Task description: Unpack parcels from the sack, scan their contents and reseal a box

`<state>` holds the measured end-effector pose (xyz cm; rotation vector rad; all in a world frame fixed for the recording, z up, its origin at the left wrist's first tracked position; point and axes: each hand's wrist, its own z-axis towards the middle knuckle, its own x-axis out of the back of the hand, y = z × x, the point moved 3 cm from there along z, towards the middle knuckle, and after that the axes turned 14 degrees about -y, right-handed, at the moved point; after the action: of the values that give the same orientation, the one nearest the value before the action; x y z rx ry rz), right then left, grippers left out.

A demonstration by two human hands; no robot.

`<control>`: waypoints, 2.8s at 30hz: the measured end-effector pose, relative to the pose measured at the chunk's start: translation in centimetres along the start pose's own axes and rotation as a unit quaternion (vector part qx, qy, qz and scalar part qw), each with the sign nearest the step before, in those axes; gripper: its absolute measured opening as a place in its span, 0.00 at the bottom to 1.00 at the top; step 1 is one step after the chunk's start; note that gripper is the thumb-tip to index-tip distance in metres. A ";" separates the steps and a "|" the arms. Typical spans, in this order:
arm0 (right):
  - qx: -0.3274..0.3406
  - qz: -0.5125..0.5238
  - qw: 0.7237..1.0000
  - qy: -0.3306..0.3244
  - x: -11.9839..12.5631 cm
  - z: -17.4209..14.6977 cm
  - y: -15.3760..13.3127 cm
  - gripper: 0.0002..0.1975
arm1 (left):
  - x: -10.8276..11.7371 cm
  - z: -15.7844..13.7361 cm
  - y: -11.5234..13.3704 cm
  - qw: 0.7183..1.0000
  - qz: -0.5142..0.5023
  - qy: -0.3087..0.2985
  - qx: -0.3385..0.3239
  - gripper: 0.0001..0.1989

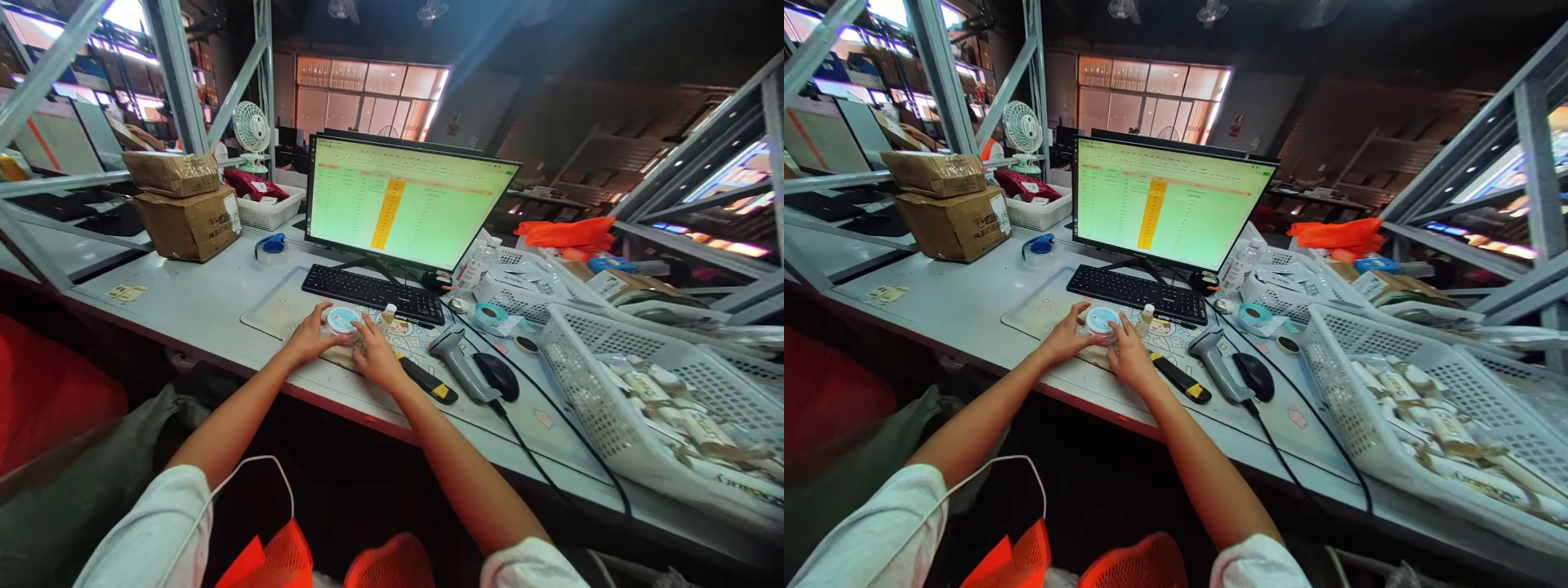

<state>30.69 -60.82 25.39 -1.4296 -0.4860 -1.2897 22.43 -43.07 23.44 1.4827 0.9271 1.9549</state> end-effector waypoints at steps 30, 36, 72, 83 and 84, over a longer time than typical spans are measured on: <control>-0.052 0.119 0.968 -0.216 12.9 -6.6 -1.8 0.23 | -1.8 -1.3 1.4 0.950 0.197 0.121 -0.211 0.23; -0.059 0.093 0.976 -0.185 12.5 -5.8 -1.1 0.22 | -1.0 -0.8 0.5 0.970 0.131 0.168 -0.120 0.22; -0.220 0.259 0.929 -0.148 17.2 -8.9 3.2 0.25 | 5.3 -1.1 6.0 0.972 0.166 0.151 -0.067 0.10; -0.241 0.256 0.927 -0.129 15.6 -13.8 3.3 0.26 | -2.5 11.4 11.0 0.953 0.253 -0.163 -0.027 0.10; -0.239 0.263 0.925 -0.133 15.4 -14.0 3.7 0.26 | -1.9 11.4 10.2 0.953 0.247 -0.171 -0.029 0.10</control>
<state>32.73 -79.69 34.69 -1.9906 0.0657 -0.8028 33.99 -48.50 32.10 2.0835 0.3644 1.9247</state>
